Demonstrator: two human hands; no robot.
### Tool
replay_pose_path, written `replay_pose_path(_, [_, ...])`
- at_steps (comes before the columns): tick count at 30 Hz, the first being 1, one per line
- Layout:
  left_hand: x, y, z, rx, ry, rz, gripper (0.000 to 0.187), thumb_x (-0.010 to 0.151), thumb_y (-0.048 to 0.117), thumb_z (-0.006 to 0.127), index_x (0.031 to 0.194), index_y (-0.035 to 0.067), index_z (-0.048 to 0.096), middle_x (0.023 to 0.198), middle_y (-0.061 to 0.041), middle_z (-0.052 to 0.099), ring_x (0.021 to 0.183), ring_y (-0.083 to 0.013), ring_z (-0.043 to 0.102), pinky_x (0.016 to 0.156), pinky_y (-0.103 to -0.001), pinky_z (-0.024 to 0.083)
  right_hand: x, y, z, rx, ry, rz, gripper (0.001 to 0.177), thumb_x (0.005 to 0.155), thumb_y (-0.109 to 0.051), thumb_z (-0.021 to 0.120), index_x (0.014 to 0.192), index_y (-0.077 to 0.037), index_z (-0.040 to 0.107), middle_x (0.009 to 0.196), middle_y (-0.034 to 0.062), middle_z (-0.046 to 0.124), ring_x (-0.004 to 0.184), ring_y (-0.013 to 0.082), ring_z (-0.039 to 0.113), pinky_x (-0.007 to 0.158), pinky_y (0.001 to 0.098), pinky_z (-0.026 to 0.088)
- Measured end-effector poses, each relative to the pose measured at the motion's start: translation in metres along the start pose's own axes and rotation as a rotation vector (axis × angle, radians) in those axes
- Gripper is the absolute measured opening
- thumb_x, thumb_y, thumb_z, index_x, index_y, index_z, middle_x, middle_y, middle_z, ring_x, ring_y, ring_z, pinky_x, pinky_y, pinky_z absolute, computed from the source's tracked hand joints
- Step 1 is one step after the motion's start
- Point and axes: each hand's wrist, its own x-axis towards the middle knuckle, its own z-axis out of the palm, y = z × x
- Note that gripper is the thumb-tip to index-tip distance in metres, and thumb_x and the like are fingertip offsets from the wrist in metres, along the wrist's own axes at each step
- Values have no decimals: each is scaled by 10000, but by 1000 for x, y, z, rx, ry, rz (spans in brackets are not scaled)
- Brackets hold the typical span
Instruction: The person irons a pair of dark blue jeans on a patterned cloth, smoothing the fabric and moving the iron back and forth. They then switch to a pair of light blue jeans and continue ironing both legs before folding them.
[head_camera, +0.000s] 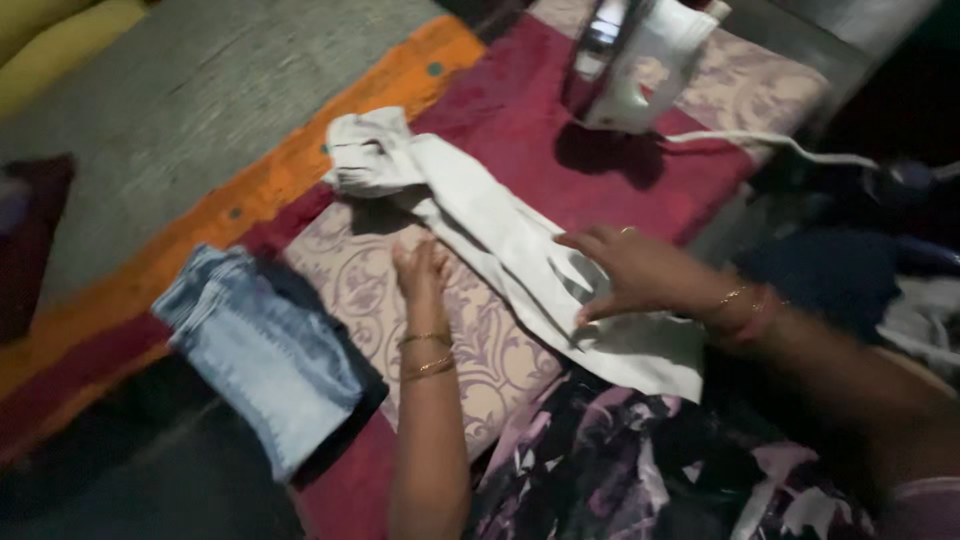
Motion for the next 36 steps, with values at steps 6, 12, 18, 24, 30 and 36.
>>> replay_pose_path(6, [67,21,24,571,196,296,938,992,366,779,1563,-126,221,1253,-255,484,1092,-322,474,849,-424,395,39,-6,60,150,82,107,758,745,-319,831,1429,-156,549,1141,167,672,1012,352,653,849,448,535])
replay_pose_path(12, [173,49,39,235,131,192,591,907,362,679,1344,-34,643,1314,-172,683,1210,-325,640,1056,-442,503,29,52,64,472,128,163,509,845,-174,689,1352,-159,642,1077,102,758,917,243,744,813,370,581])
replay_pose_path(18, [251,145,-13,-439,-162,199,421,972,360,621,1185,-2,641,1143,-99,642,1059,-251,591,968,-426,464,0,90,16,16,14,386,631,782,-192,754,1388,-320,631,1142,83,718,945,237,714,838,370,575])
replay_pose_path(24, [218,114,-72,332,298,366,406,1038,290,678,1130,-90,568,944,-134,635,868,-270,564,812,-443,455,12,76,13,250,-373,469,677,867,-335,753,1506,-368,532,1007,103,797,822,279,797,768,370,624])
replay_pose_path(30, [-8,45,8,974,379,621,911,779,175,894,1485,-23,353,1378,-319,529,1236,-472,525,1031,-506,419,27,93,7,-38,133,332,490,804,-412,739,1214,-159,654,889,158,720,864,389,693,728,503,531])
replay_pose_path(36, [-168,43,88,99,78,1,950,761,-148,653,1534,159,195,1345,-86,496,1185,-225,567,928,-340,575,12,103,48,-170,206,284,355,841,-404,735,1051,-128,658,906,175,705,892,410,678,750,519,529])
